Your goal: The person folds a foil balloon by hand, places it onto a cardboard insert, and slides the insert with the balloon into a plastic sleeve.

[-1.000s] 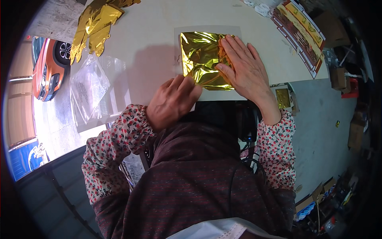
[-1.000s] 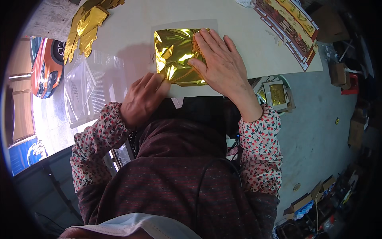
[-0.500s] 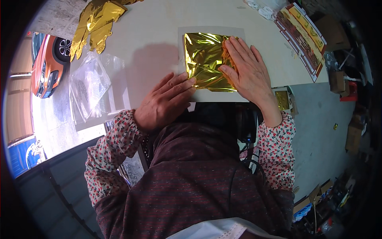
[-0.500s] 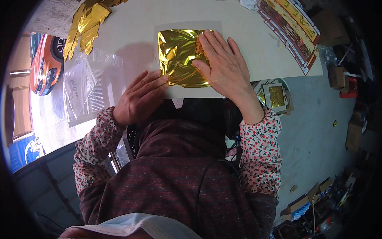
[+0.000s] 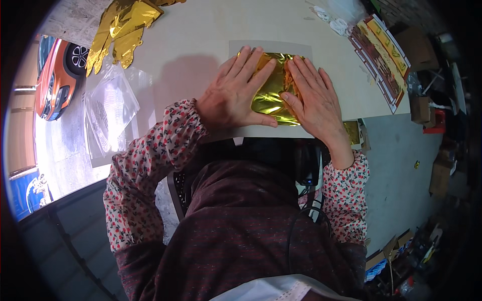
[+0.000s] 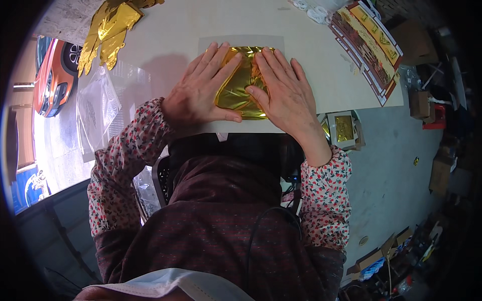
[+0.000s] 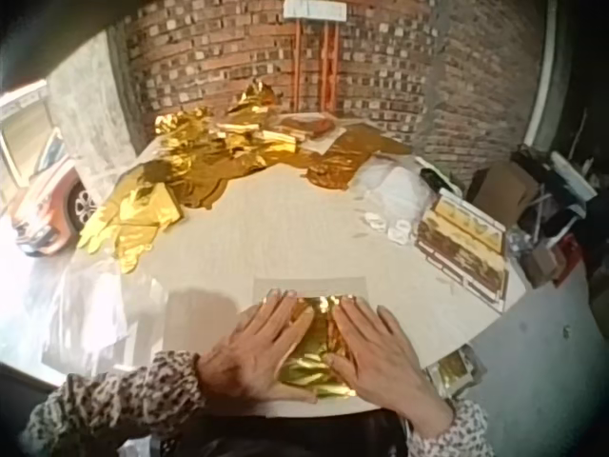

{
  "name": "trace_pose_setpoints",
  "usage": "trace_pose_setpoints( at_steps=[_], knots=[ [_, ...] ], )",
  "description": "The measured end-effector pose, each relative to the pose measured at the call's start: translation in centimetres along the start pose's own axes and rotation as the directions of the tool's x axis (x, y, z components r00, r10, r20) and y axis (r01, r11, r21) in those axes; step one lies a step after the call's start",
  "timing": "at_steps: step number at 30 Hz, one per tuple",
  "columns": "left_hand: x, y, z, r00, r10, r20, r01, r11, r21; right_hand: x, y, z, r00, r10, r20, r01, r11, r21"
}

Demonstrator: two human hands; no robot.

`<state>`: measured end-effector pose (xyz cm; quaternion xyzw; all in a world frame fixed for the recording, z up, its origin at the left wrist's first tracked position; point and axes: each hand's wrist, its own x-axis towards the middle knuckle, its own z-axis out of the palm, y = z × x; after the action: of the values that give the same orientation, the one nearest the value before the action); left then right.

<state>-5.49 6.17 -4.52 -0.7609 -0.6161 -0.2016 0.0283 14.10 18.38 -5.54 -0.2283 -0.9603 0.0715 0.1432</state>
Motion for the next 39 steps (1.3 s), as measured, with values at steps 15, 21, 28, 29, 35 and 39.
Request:
trace_pose_setpoints(
  at_steps=[15, 21, 28, 29, 35, 39],
  knots=[
    [0.8, -0.9, -0.7, 1.0, 0.027, 0.002, -0.027, 0.998, -0.058, 0.1, 0.0, -0.3, 0.999, 0.012, 0.042, -0.012, 1.0, 0.002],
    [0.8, -1.4, 0.0, 0.988, 0.048, 0.149, -0.037, 0.996, -0.077, 0.1, 0.0, -0.4, 0.999, 0.004, 0.04, -0.005, 1.0, 0.012],
    [0.9, -1.5, 0.2, 0.985, 0.04, 0.168, -0.028, 0.997, -0.074, 0.2, 0.1, -0.3, 0.998, 0.017, 0.053, -0.019, 0.999, 0.039],
    [0.9, -1.5, 0.3, 0.984, 0.037, 0.176, -0.026, 0.998, -0.064, 0.1, 0.1, -0.4, 0.998, 0.019, 0.053, -0.021, 0.999, 0.033],
    [0.7, -1.6, 0.7, 0.988, 0.009, 0.154, -0.001, 0.998, -0.055, 0.1, 0.0, -0.3, 0.998, 0.03, 0.053, -0.033, 0.998, 0.045],
    [0.9, -1.5, 1.0, 0.989, -0.012, 0.144, 0.019, 0.999, -0.048, 0.1, 0.1, -0.3, 0.999, 0.026, 0.045, -0.027, 1.0, 0.017]
  ],
)
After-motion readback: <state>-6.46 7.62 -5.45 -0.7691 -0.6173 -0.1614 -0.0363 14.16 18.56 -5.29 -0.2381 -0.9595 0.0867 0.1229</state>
